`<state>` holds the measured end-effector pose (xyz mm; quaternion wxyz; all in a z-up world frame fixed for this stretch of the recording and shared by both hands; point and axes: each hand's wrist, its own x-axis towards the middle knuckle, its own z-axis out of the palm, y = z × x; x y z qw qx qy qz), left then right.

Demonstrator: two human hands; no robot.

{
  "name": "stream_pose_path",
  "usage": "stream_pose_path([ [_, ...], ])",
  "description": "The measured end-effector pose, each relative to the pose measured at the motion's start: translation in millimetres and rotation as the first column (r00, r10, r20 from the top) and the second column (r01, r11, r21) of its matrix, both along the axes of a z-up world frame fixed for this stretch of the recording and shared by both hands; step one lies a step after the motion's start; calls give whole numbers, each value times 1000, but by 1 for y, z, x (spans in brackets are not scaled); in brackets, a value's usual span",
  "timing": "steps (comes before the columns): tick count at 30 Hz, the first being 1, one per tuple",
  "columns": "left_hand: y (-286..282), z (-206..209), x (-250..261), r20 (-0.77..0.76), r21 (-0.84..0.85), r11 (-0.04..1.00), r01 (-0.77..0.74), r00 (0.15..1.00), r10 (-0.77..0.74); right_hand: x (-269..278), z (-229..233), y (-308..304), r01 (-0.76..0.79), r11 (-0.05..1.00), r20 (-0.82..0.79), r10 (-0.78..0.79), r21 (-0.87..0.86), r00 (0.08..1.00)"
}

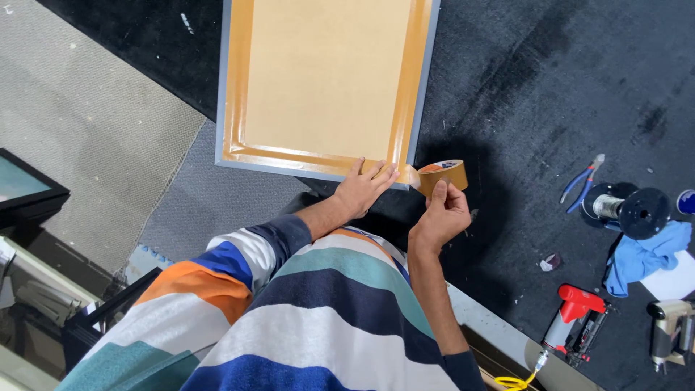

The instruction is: Completing the framing of artwork by applying backing tape, stapling the backboard, attaching hanging wire, and cleaning the glass.

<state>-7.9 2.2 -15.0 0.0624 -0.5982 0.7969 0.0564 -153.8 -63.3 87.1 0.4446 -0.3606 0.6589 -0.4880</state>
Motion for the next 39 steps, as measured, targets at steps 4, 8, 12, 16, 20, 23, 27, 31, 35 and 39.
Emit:
stream_pose_path([
  [4, 1, 4, -1, -10, 25, 1000, -6, 1000, 6, 4, 6, -7, -13, 998, 34, 16, -69, 999],
  [8, 1, 17, -1, -3, 36, 999, -12, 1000, 13, 13, 12, -15, -10, 991, 19, 12, -135, 1000],
  [12, -1, 9, -4, 4, 4, 1000, -26, 1000, 26, 9, 4, -18, -42, 987, -85, 29, -152, 996],
  [16, 4, -43, -12, 34, 256, 967, -22, 999, 14, 25, 89, -33, -165, 904, -173, 103, -395, 979],
  [20, -9, 8, -13, -17, -208, 974, -85, 996, 83, 17, 114, -101, -335, 721, -419, 69, -606, 905],
  [23, -18, 9, -26, -53, -217, 960, -176, 984, 168, -42, 66, -126, -623, 608, -736, 93, -491, 670],
  [27, -12, 0, -29, -112, -97, 967, -235, 968, 224, -140, -42, -132, -808, 589, -989, 127, 14, 75],
  [31, -4, 7, -18, -49, -120, 972, -200, 979, 196, -145, -67, -98, -736, 639, -973, 197, 222, -122],
  [35, -8, -6, -16, -124, -85, 977, -195, 975, 184, -51, -25, -56, -769, 639, -977, 139, -35, 161],
  [39, -5, -113, -5, -204, -80, 989, -124, 973, 106, 16, -92, -3, -946, 324, -811, 557, 13, 179],
])
